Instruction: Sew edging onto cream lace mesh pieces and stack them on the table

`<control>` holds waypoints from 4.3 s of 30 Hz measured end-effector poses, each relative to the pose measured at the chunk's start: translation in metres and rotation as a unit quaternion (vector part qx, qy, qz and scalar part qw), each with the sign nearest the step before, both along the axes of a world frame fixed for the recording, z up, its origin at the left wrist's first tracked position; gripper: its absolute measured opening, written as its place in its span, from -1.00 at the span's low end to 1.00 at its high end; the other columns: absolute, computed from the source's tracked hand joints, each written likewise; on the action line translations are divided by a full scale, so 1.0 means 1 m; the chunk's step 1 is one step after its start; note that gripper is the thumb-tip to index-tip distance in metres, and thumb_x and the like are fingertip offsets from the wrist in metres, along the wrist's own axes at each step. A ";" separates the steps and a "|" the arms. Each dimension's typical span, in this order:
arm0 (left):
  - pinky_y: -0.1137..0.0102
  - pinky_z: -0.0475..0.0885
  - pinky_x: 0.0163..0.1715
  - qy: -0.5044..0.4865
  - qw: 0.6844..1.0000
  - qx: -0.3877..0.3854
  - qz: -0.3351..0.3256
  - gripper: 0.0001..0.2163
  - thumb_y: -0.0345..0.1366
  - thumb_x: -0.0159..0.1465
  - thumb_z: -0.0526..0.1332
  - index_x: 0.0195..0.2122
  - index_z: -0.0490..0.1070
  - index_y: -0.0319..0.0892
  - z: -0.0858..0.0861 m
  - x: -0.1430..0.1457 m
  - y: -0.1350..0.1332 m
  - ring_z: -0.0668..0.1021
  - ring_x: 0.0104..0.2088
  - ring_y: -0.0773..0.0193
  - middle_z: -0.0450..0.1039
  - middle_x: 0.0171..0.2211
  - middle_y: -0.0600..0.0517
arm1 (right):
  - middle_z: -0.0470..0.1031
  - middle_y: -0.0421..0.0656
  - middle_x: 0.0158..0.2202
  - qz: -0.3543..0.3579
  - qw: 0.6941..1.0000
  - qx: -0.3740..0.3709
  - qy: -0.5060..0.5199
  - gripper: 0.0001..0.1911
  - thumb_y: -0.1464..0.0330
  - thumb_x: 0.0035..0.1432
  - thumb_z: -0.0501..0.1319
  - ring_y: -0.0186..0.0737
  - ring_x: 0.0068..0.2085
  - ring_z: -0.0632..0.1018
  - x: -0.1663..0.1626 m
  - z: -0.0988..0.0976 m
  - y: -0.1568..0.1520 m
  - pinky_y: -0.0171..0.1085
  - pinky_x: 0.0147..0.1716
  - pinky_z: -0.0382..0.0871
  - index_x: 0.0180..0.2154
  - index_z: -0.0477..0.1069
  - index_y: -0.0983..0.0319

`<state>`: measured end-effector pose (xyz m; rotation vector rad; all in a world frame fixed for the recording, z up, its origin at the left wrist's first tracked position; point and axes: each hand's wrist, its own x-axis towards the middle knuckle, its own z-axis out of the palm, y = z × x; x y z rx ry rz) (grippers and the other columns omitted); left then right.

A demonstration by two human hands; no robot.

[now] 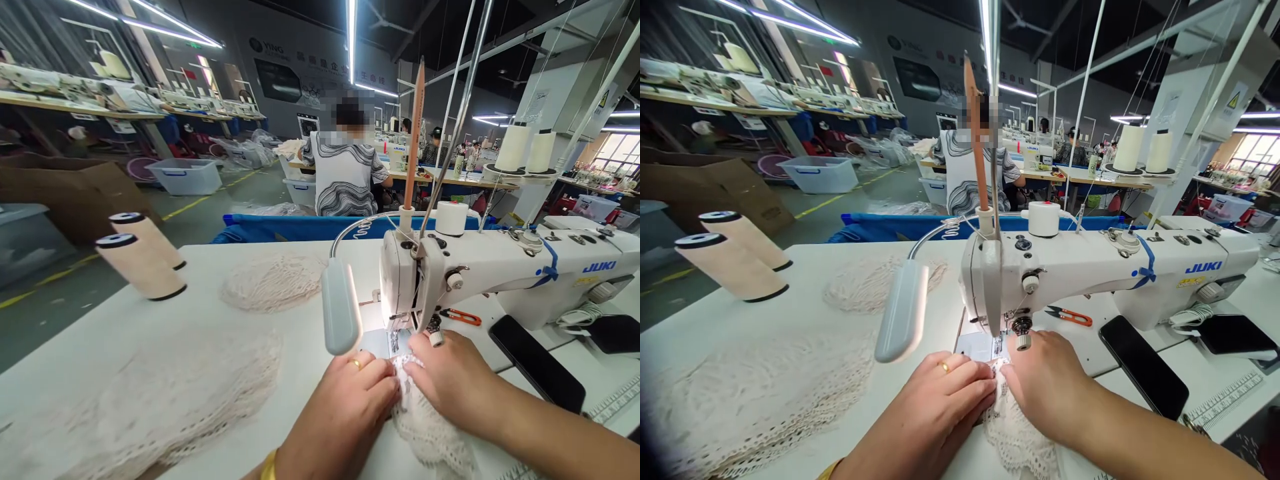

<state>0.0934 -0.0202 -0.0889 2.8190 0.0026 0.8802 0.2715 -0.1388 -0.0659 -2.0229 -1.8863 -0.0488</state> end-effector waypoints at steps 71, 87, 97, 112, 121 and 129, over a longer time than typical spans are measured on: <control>0.24 0.40 -0.36 0.014 0.994 0.035 0.106 -0.94 -0.32 0.29 0.35 -0.34 0.53 -0.10 -0.026 0.012 0.013 0.59 -0.35 0.14 0.63 -0.30 0.02 | 0.71 -0.10 0.04 0.206 0.969 0.110 -0.075 -0.70 0.27 0.35 0.38 0.03 -0.09 0.71 0.038 -0.063 -0.001 -0.16 -0.16 0.60 0.09 0.51 0.04; 0.33 0.50 -0.31 0.060 0.981 -0.175 0.050 -0.92 -0.35 0.36 0.24 -0.29 0.51 -0.12 -0.006 0.021 0.029 0.57 -0.29 0.15 0.48 -0.25 0.00 | 0.64 -0.18 -0.26 0.066 0.971 0.143 0.182 -0.79 0.41 0.46 0.12 -0.12 -0.21 0.58 0.010 -0.019 0.007 -0.22 -0.14 0.39 -0.19 0.52 0.15; 0.36 0.46 -0.38 0.034 0.991 -0.117 0.054 -0.87 -0.35 0.46 0.19 -0.27 0.46 -0.12 -0.015 0.025 0.029 0.56 -0.34 0.17 0.48 -0.27 0.00 | 0.64 -0.19 -0.27 0.009 0.955 0.131 0.264 -0.79 0.30 0.47 0.18 -0.15 -0.21 0.61 0.006 -0.023 0.006 -0.26 -0.17 0.39 -0.25 0.52 0.16; 0.34 0.35 -0.33 -0.048 0.997 -0.060 0.026 -0.72 -0.46 0.45 0.07 -0.39 0.44 -0.11 -0.020 0.023 0.031 0.48 -0.34 0.17 0.47 -0.35 0.00 | 0.63 -0.21 -0.29 0.078 0.990 0.098 0.063 -0.79 0.35 0.52 0.21 -0.13 -0.21 0.57 0.011 -0.024 0.003 -0.19 -0.11 0.35 -0.26 0.49 0.14; 0.27 0.41 -0.27 -0.014 0.999 -0.012 -0.033 -0.68 -0.44 0.56 0.04 -0.32 0.48 -0.12 0.003 -0.005 0.012 0.55 -0.26 0.14 0.61 -0.24 -0.01 | 0.57 -0.23 -0.26 0.150 0.988 -0.001 -0.036 -0.68 0.18 0.50 0.34 -0.16 -0.21 0.49 0.012 -0.008 -0.017 -0.15 -0.12 0.26 -0.30 0.45 0.20; 0.27 0.47 -0.26 -0.008 1.000 0.001 -0.021 -0.70 -0.48 0.51 0.07 -0.29 0.53 -0.11 0.004 0.000 0.016 0.57 -0.28 0.13 0.61 -0.28 -0.02 | 0.61 -0.20 -0.25 0.142 0.989 0.012 -0.042 -0.70 0.17 0.54 0.28 -0.09 -0.18 0.52 0.013 -0.016 -0.013 -0.10 -0.12 0.27 -0.26 0.46 0.18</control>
